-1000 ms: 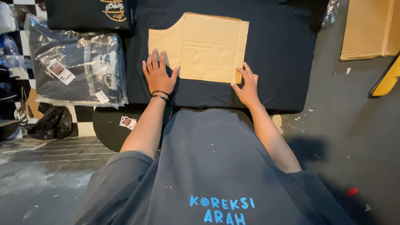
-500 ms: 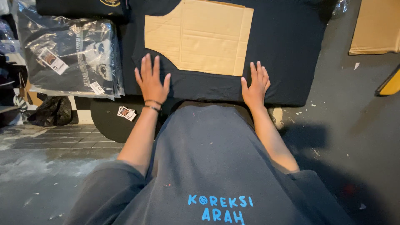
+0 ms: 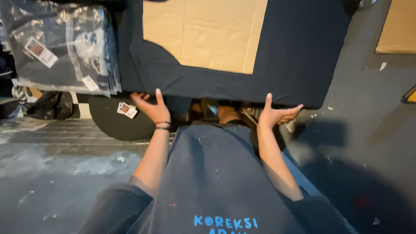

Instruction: Folding a black t-shirt and placing it into a plastic bag with a cardboard insert

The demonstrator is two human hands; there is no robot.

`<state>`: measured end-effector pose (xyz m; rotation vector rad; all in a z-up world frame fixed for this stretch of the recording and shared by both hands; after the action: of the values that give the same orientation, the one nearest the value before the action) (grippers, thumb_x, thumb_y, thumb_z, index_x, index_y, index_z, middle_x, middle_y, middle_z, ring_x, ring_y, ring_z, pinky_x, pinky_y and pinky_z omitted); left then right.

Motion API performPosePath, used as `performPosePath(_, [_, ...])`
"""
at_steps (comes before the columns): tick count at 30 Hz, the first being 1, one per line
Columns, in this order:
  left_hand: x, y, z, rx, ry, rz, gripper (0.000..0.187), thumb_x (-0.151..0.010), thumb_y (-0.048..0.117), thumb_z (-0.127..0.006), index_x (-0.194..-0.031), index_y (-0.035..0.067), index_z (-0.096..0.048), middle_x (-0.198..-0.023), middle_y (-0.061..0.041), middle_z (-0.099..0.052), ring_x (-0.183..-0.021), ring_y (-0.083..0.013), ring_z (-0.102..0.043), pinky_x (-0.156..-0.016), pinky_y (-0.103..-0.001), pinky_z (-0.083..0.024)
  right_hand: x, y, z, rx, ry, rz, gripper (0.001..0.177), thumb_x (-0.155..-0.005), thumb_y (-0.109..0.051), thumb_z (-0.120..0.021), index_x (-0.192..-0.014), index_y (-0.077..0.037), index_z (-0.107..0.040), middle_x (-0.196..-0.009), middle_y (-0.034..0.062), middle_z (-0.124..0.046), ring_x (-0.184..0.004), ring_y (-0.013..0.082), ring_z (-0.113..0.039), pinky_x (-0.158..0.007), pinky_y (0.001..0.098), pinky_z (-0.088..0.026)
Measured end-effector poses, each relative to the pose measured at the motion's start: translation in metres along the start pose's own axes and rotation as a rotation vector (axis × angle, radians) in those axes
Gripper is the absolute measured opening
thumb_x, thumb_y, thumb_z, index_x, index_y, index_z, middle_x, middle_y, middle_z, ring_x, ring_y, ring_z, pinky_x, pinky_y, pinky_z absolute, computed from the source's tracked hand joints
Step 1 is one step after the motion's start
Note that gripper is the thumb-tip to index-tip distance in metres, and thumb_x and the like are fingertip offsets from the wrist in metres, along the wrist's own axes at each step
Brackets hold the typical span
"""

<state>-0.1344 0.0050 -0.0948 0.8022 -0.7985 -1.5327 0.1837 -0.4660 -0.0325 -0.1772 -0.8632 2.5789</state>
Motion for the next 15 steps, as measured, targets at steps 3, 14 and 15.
performPosePath(3, [0.027,-0.118,-0.056,0.308,-0.177,0.580,0.047,-0.097,0.052,-0.078,-0.125,0.016,-0.066,-0.121,-0.006,-0.064,-0.105,-0.0225,-0.067,-0.087,-0.039,-0.059,0.011,0.043,-0.051,-0.729,-0.186,-0.497,0.129,-0.092,-0.014,-0.095,-0.159,-0.036,0.013,-0.146,0.0207,-0.031,-0.131,0.0524,-0.056,-0.108,0.0787,-0.032])
performPosePath(14, [0.023,-0.031,-0.020,0.177,-0.645,0.399,0.031,-0.085,0.031,-0.091,-0.107,0.014,-0.077,-0.099,-0.006,-0.077,-0.091,-0.0136,-0.070,-0.083,-0.036,-0.059,0.027,0.065,-0.082,-1.031,-0.696,-0.785,0.038,-0.091,-0.031,-0.088,-0.108,-0.018,-0.057,-0.104,0.0034,-0.058,-0.097,0.0259,-0.059,-0.088,0.0415,-0.048])
performPosePath(15, [0.023,-0.031,-0.021,0.191,-0.695,0.392,0.033,-0.085,0.030,-0.091,-0.109,0.013,-0.075,-0.102,-0.007,-0.077,-0.093,-0.0127,-0.070,-0.086,-0.036,-0.058,0.029,0.057,-0.080,-1.074,-0.728,-0.786,0.041,-0.092,-0.031,-0.088,-0.113,-0.017,-0.056,-0.113,0.0053,-0.054,-0.110,0.0291,-0.056,-0.101,0.0462,-0.045])
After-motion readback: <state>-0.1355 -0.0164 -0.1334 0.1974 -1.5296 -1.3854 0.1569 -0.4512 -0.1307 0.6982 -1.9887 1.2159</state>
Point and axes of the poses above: each hand's wrist, its own x-axis away from the middle knuckle, its own z-axis out of the back of the hand, y = z × x, the point moved 10 cm from there along -x, towards the middle knuckle
